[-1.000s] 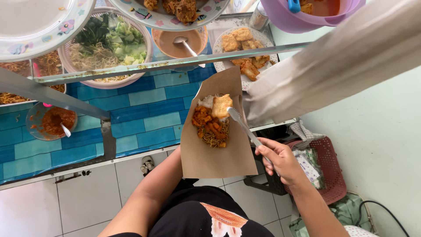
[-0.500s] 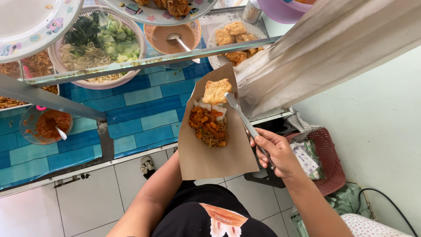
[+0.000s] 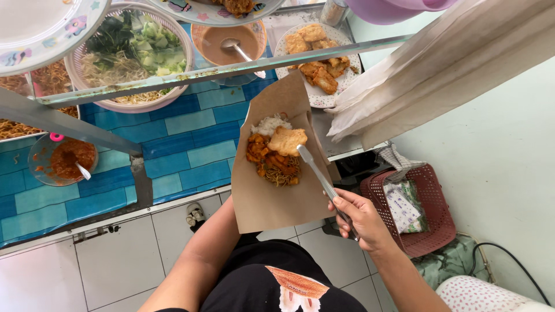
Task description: The person assembles a takeout meal by scooping rice, noodles, and curry into a paper cone, then adds a fried item and sauce. The person folds the paper cone, places it into a plastic bag, and ties the bag closed.
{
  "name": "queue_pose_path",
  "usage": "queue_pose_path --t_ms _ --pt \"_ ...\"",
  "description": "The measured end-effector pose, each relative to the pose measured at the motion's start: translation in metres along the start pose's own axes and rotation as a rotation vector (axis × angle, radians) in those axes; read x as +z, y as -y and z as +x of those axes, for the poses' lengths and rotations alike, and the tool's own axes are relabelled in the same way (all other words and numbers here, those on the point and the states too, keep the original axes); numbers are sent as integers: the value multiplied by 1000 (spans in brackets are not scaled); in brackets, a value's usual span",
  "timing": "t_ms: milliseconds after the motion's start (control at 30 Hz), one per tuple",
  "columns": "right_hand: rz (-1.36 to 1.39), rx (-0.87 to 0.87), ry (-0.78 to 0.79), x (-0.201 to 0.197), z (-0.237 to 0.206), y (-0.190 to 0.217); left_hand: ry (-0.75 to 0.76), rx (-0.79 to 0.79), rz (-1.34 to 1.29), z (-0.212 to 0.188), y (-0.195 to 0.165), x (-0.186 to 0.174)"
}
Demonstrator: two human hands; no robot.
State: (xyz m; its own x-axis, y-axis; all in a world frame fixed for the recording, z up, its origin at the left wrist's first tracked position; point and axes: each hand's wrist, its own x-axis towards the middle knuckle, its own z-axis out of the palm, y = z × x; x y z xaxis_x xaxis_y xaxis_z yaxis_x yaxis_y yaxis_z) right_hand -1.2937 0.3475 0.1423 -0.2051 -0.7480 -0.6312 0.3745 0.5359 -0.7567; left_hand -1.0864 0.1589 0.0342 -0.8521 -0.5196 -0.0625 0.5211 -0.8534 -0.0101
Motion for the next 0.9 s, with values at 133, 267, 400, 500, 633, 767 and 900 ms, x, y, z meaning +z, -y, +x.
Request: queue_pose_path --t_ms 133,267,400,500,633,767,900 --pt "-157 60 -2 1 3 -4 13 5 -27 -1 -2 -1" --pt "-284 42 6 -1 -1 -2 47 21 -47 -4 -1 6" --pt "-437 57 0 -7 -19 17 124 58 -105 -12 0 20" --pt "-581 -11 -4 -5 -37 31 87 111 -61 -26 2 28" --pt "-565 -342 -68 5 -33 47 -24 149 5 -31 -1 31" --pt "-601 -606 -100 6 44 57 -66 196 18 -42 -7 32" --pt "-733 -609 -328 7 187 60 -111 305 13 -72 -10 41"
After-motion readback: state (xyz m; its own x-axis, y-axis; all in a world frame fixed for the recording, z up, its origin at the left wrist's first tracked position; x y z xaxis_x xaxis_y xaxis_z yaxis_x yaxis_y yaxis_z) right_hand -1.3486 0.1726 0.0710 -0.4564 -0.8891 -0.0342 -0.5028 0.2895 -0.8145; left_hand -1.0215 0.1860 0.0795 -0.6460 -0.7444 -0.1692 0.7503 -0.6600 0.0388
